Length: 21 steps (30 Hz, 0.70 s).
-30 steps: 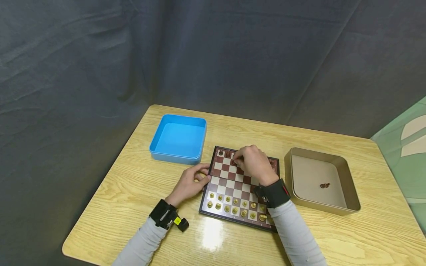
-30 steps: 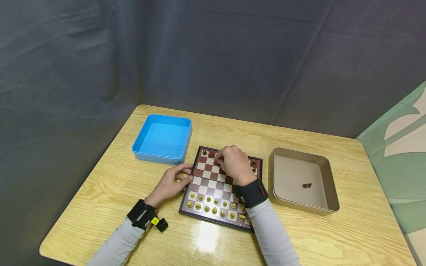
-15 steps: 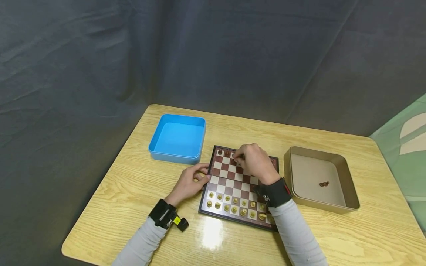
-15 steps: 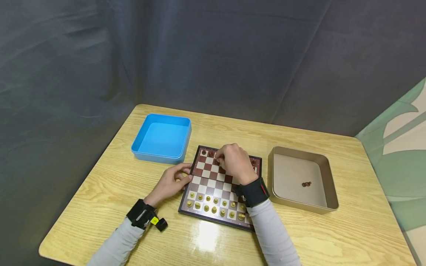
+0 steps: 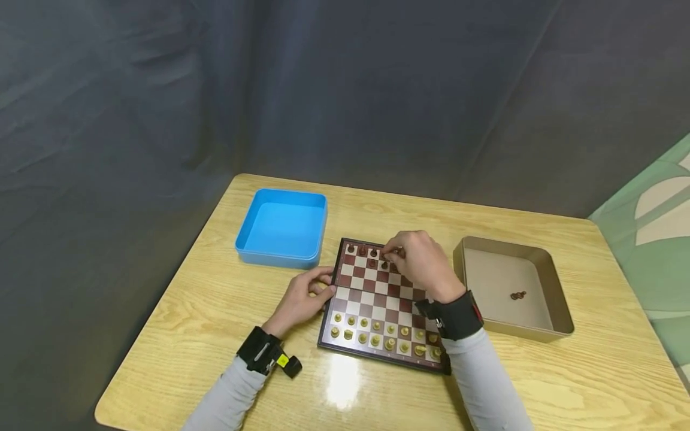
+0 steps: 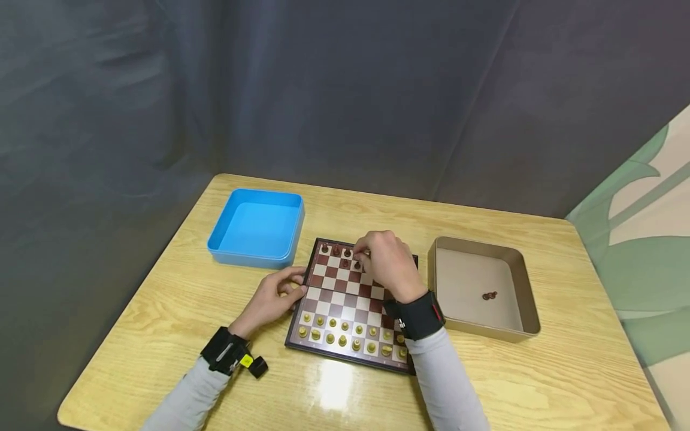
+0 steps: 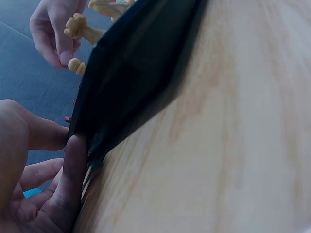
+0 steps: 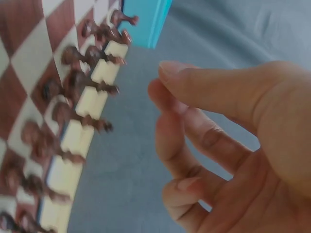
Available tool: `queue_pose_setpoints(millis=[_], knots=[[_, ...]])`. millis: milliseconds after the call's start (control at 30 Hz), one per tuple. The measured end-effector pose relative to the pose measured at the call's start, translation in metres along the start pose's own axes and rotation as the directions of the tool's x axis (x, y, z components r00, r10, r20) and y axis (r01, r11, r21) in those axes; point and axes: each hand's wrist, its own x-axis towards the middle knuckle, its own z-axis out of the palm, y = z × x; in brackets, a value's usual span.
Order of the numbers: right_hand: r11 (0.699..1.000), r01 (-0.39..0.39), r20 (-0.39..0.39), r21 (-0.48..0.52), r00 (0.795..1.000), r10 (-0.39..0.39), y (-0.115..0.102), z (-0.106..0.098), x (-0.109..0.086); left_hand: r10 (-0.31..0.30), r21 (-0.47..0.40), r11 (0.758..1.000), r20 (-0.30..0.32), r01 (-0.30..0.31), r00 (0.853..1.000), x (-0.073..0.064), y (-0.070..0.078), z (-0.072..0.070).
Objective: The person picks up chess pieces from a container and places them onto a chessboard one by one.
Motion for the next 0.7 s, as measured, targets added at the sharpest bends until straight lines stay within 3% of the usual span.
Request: queue_pose_setpoints(millis=[333, 700], knots=[[1.000, -0.008, -0.056, -0.004, 0.998, 0.008, 0.025, -0.028, -0.034, 0.002, -0.020, 1.000, 0.004, -0.001, 1.000, 0.002, -0.005, 0.002], [0.995, -0.091, 0.016, -0.028, 0.996, 0.091, 0.057, -0.043, -0.069, 0.015, -0.040, 0.999, 0.005, -0.014, 1.000, 0.000, -0.007, 0.002]])
